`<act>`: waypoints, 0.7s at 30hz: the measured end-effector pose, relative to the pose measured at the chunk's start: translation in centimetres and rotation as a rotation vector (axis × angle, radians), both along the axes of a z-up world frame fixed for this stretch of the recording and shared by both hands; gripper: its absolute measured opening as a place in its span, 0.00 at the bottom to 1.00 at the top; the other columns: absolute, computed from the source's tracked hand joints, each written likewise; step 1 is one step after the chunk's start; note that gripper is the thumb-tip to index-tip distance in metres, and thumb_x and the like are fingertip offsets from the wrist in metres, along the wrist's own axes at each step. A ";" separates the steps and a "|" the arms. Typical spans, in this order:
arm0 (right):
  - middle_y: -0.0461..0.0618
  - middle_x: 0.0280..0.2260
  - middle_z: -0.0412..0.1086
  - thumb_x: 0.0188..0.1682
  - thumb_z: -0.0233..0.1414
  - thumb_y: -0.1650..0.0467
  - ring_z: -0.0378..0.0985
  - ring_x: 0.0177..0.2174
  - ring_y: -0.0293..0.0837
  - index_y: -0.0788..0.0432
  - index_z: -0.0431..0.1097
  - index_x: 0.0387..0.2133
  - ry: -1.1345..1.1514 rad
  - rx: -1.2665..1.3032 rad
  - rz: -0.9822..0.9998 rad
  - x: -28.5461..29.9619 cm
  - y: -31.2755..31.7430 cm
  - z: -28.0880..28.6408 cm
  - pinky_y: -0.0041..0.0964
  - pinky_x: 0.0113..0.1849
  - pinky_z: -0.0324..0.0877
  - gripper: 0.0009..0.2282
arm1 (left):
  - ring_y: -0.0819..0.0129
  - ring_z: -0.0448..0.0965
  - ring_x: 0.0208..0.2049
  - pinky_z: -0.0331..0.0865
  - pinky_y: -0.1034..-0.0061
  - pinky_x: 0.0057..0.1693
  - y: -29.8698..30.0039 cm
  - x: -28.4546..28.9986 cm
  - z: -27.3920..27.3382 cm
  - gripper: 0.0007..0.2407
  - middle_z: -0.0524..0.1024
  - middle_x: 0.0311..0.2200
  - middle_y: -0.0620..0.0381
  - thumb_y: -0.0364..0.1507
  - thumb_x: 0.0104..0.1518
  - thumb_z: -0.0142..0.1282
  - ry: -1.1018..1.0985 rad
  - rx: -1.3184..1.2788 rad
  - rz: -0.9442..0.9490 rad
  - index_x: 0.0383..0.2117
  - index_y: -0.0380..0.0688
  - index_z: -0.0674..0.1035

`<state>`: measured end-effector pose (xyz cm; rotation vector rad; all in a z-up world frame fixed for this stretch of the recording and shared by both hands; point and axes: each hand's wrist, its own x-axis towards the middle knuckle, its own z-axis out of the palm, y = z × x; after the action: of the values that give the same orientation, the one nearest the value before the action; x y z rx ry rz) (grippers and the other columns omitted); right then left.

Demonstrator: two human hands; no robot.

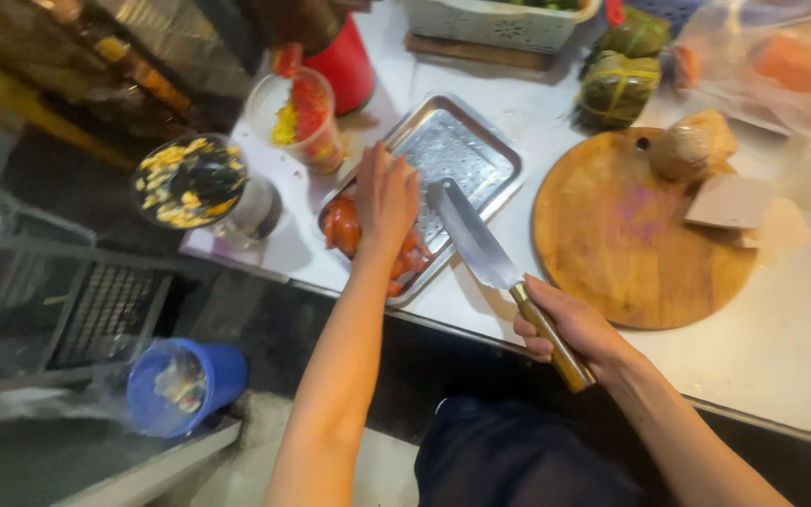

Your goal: Slicing a block of meat on a wooden cutting board and placing the slices into a metal tray

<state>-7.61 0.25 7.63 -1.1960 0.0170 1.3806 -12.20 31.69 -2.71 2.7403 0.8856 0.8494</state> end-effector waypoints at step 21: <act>0.51 0.19 0.55 0.64 0.36 0.61 0.55 0.13 0.41 0.56 0.59 0.42 -0.446 0.018 -0.653 6.3 -24.0 2.8 0.33 0.19 0.53 0.12 | 0.35 0.80 0.41 0.73 0.45 0.42 -29.5 24.8 9.3 0.23 0.75 0.43 0.45 0.27 0.40 0.66 0.597 -0.352 -0.799 0.44 0.46 0.69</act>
<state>-1.30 -23.71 10.43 -1.3069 0.0731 0.5340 12.60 2.16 6.57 2.6507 -0.0702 -0.2507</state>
